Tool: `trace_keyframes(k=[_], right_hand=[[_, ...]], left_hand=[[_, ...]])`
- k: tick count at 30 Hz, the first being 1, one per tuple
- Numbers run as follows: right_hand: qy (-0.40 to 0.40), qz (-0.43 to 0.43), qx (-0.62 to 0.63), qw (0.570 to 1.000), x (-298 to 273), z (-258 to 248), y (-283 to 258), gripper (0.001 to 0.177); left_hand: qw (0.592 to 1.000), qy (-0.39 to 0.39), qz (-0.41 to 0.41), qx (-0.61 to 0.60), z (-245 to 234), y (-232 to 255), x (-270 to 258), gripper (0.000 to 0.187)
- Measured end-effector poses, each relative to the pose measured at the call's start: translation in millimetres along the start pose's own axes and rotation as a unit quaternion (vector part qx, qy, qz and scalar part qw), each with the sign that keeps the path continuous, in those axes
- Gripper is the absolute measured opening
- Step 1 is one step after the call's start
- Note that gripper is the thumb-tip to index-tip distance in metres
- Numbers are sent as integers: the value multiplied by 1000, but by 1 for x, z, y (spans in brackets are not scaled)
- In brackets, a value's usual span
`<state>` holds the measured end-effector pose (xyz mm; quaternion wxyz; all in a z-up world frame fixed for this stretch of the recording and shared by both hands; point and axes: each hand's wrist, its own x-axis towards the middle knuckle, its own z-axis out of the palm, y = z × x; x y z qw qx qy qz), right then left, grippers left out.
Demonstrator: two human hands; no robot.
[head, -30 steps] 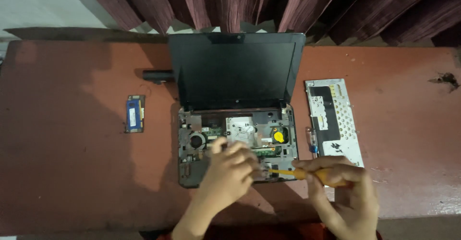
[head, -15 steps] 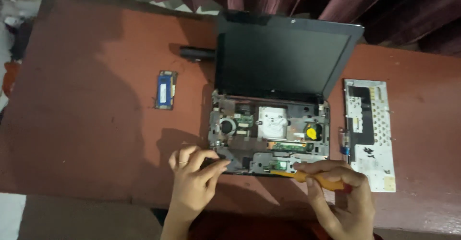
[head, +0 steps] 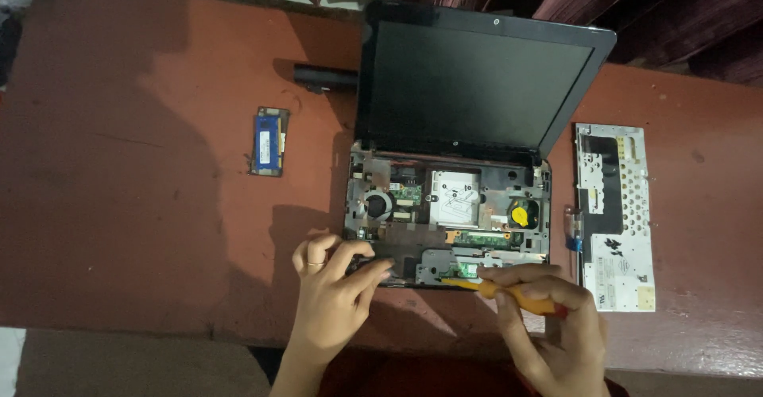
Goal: A person uses a screwdriver to remove screws and internal components from a laptop chassis on a table.
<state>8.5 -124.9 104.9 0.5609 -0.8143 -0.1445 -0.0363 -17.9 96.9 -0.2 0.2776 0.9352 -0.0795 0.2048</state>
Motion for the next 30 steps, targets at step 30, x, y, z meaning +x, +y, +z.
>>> trace_keyframes(k=[30], right_hand=[[54,-21,-40,998,2,13,-15,30]], left_hand=[[996,-21,-55,-70,-30,-28,-14,39]])
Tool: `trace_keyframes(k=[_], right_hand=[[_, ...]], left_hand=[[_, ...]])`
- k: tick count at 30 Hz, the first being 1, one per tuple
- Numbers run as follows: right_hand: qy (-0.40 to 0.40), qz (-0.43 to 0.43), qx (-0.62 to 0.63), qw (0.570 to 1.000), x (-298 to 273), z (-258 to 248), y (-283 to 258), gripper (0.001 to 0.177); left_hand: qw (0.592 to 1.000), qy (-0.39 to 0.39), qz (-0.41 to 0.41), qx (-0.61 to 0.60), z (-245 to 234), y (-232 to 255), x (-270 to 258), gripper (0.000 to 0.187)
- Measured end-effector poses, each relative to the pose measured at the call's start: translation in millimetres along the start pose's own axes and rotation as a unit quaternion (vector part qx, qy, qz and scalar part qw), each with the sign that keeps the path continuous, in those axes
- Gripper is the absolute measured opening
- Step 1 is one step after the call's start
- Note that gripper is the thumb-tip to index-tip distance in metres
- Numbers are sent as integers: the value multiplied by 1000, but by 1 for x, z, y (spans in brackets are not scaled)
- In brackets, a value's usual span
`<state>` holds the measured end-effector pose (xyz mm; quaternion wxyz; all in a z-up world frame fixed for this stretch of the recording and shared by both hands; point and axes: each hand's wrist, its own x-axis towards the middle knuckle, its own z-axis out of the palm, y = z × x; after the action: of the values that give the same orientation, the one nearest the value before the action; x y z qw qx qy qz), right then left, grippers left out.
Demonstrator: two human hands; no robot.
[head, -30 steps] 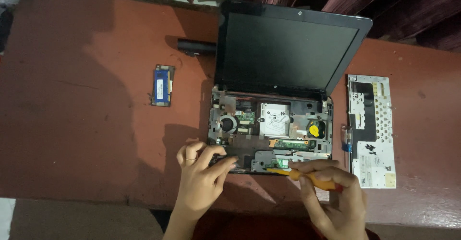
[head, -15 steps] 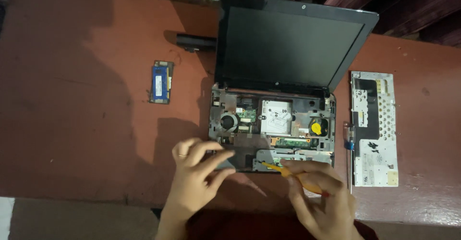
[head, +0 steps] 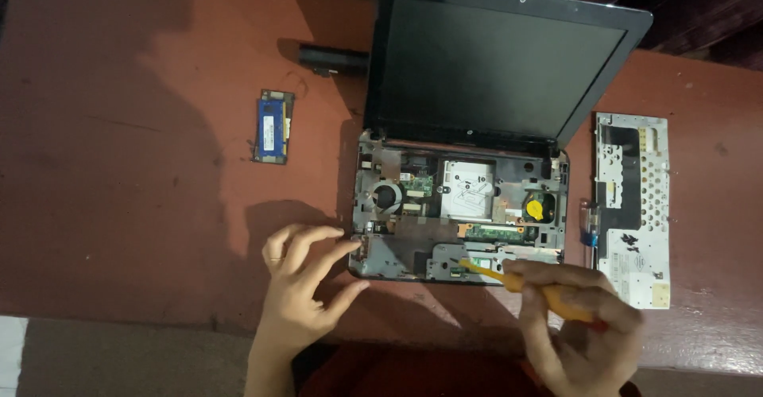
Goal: A person uses a screwdriver to remove screws and internal components from a laptop chassis on a table.
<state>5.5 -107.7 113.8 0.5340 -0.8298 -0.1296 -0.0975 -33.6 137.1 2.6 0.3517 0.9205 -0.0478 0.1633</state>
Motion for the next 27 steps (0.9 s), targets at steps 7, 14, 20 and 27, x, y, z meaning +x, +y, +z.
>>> trace_keyframes(k=[7,14,20,27], right_hand=[[-68,-23,-61,996,-9,2,24,31],[-86,-88,-83,989,-9,5,30,29],[-98,-62,-109,987,-5,6,25,32],[-133,-208,-283,927,-13,0,36,34]], left_hand=[[1000,-16,14,-16,1,-4,4,38],[1000,-8,18,-19,4,-7,2,36],[1000,-10,16,-19,3,-6,3,37],[1000,-9,10,-11,3,-5,3,35]])
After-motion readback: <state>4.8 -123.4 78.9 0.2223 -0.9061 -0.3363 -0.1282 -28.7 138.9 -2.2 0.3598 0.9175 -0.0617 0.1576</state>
